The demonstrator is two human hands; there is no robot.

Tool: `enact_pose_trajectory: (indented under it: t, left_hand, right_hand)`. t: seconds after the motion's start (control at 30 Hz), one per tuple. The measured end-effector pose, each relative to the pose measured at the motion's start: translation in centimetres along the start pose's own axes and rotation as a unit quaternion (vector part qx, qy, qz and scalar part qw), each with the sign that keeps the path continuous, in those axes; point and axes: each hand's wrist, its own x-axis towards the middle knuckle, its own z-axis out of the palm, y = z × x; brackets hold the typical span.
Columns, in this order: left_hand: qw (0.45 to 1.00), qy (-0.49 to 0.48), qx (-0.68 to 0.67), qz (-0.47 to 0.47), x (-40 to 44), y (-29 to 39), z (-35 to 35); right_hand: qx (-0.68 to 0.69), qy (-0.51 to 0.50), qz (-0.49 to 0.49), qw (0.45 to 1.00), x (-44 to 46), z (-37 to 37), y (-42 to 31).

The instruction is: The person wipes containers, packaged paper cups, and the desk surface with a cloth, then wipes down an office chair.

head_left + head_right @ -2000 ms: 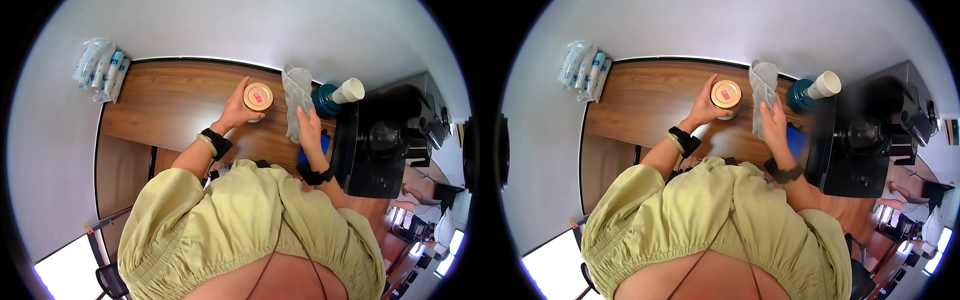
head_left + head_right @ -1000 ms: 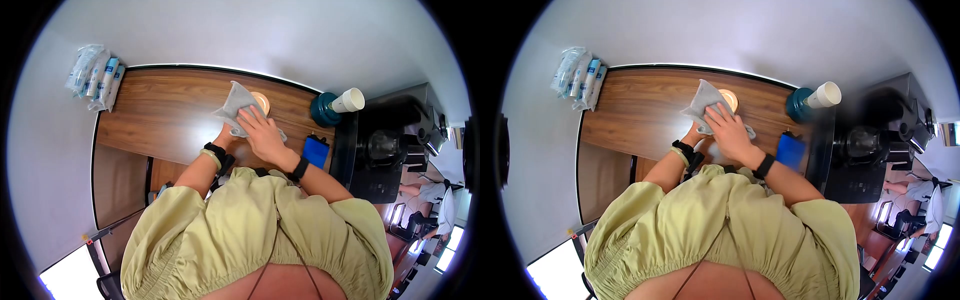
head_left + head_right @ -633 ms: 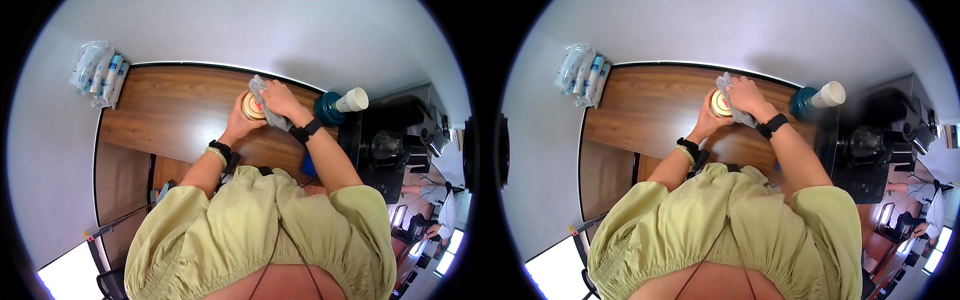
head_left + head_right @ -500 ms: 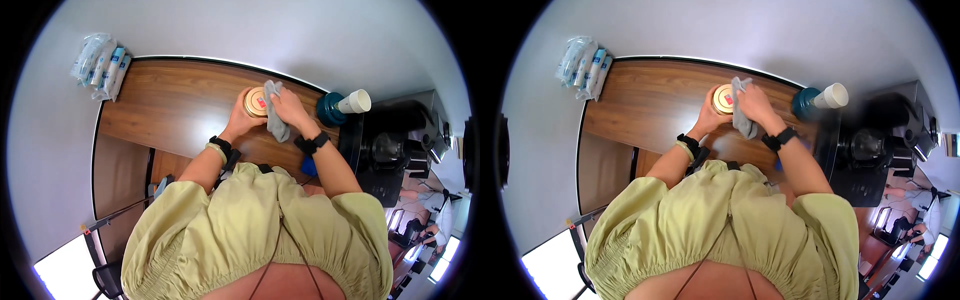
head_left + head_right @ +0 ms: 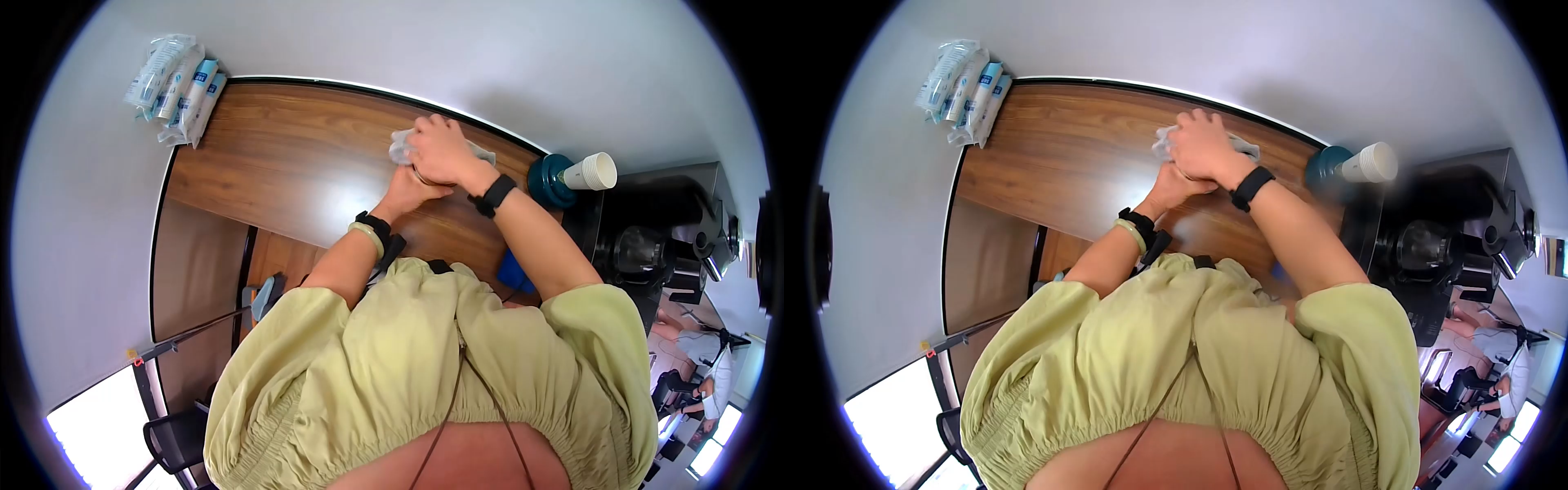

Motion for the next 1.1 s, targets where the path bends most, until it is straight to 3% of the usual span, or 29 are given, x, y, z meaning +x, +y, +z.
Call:
enact_pose_trajectory:
  t: [0.07, 0.1, 0.2, 0.27, 0.37, 0.53, 0.57, 0.63, 0.67, 0.8, 0.9, 1.03, 1.1]
  left_hand:
    - [0.976, 0.036, 0.191, 0.100, 0.5, -3.8, 0.5]
    - [0.934, 0.072, 0.303, 0.173, 0.7, -5.8, 0.9]
    - [0.977, 0.083, 0.064, 0.187, 0.2, -2.5, 1.0]
    - [0.975, 0.045, -0.192, 0.103, 0.4, -2.2, 1.4]
    - [0.970, 0.048, -0.223, 0.082, 1.0, -2.5, 1.8]
    - [0.987, 0.111, -0.096, 0.064, 0.3, 0.5, 1.4]
    - [0.988, 0.116, -0.089, 0.059, 0.5, 0.2, 1.6]
    - [0.988, 0.110, -0.085, 0.070, 0.6, 0.5, 1.6]
    - [0.987, 0.107, -0.099, 0.067, 0.6, 0.7, 1.7]
    - [0.985, 0.101, -0.123, 0.060, 0.5, 0.6, 1.8]
    - [0.989, 0.097, -0.096, 0.051, 0.7, 0.5, 1.5]
    - [0.995, 0.085, -0.047, 0.033, 0.6, 0.6, 0.8]
    - [0.996, 0.074, -0.040, 0.017, 0.7, 0.9, 0.3]
  right_hand:
    - [-0.026, 0.036, -0.092, 0.995, -1.9, 0.6, -1.1]
    - [-0.039, 0.055, -0.137, 0.988, -2.8, 0.8, -1.5]
    - [0.068, 0.099, -0.165, 0.979, -6.1, 0.7, -0.1]
    - [0.106, 0.119, -0.169, 0.973, -8.3, 0.8, 0.9]
    - [0.151, 0.162, -0.127, 0.967, -10.9, 2.0, 2.4]
    - [0.269, 0.334, 0.021, 0.903, -11.0, 5.2, 3.1]
    - [0.386, 0.306, 0.111, 0.863, -10.4, 6.1, 4.1]
    - [0.588, 0.234, 0.278, 0.723, -8.4, 7.0, 6.0]
    - [0.694, 0.230, 0.251, 0.634, -7.8, 7.4, 5.6]
    - [0.833, 0.195, 0.262, 0.446, -7.0, 10.2, 5.6]
    - [0.800, 0.199, 0.343, 0.451, -7.8, 13.3, 4.8]
    - [0.741, 0.200, 0.370, 0.524, -9.5, 16.4, 4.1]
    - [0.758, 0.185, 0.363, 0.510, -10.3, 15.9, 4.7]
